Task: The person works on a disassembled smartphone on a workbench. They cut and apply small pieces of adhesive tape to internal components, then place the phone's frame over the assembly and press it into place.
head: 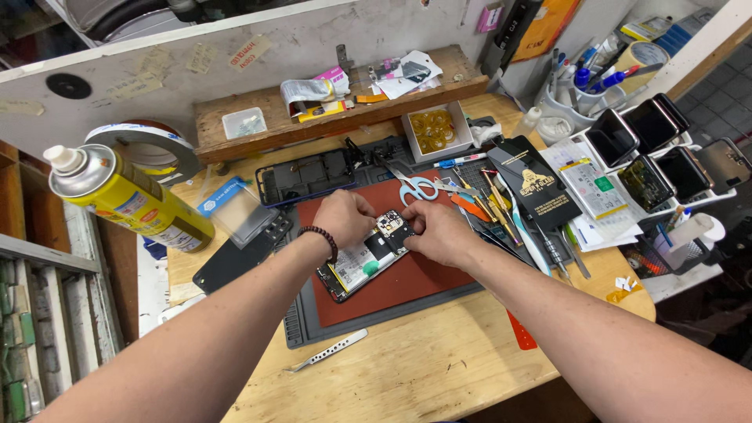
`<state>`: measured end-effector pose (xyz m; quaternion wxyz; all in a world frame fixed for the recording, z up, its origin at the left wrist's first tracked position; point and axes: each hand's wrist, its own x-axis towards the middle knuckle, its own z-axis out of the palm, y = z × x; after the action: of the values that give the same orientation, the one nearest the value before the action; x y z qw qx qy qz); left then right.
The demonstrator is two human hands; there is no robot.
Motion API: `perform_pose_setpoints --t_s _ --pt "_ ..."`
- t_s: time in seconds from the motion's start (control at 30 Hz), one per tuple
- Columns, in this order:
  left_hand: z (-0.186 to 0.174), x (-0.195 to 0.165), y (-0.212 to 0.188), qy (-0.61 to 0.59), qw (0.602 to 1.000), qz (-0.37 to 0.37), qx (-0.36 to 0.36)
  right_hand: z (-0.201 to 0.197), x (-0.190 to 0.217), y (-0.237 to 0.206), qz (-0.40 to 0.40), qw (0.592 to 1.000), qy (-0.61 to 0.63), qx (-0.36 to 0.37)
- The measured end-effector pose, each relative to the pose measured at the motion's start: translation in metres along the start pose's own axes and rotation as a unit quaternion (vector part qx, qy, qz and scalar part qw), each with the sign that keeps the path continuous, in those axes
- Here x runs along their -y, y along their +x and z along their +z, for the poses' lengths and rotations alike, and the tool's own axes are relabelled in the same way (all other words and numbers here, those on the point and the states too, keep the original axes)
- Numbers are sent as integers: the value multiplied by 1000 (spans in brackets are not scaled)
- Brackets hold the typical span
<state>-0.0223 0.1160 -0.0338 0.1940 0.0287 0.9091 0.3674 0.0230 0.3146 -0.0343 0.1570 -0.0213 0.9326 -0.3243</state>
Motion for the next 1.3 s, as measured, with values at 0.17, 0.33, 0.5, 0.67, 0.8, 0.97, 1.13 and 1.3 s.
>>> perform_pose_setpoints --t_s 0.17,0.33,0.5,0.67,0.8,0.97,1.13,1.3 --pt "-9 21 -45 4 993 42 -112 -4 3 -2 32 994 93 38" --pt "-44 58 -89 29 988 -45 -148 -3 9 1 33 995 78 49" --pt "-57 75 -87 132 967 8 -216 -8 9 -3 46 985 139 88" --pt "-59 72 -34 281 909 144 -273 -7 2 -13 52 981 180 59" --pt "-61 67 -7 361 911 86 -180 -5 -10 -25 61 983 172 27" --pt "-63 56 -18 326 919 117 -189 -11 -19 -29 54 976 209 -27" --pt "-54 40 -66 252 927 161 -226 -19 -14 -20 64 955 285 -45" --pt "-30 26 -117 205 943 158 -210 -15 -1 -8 59 948 310 -35"
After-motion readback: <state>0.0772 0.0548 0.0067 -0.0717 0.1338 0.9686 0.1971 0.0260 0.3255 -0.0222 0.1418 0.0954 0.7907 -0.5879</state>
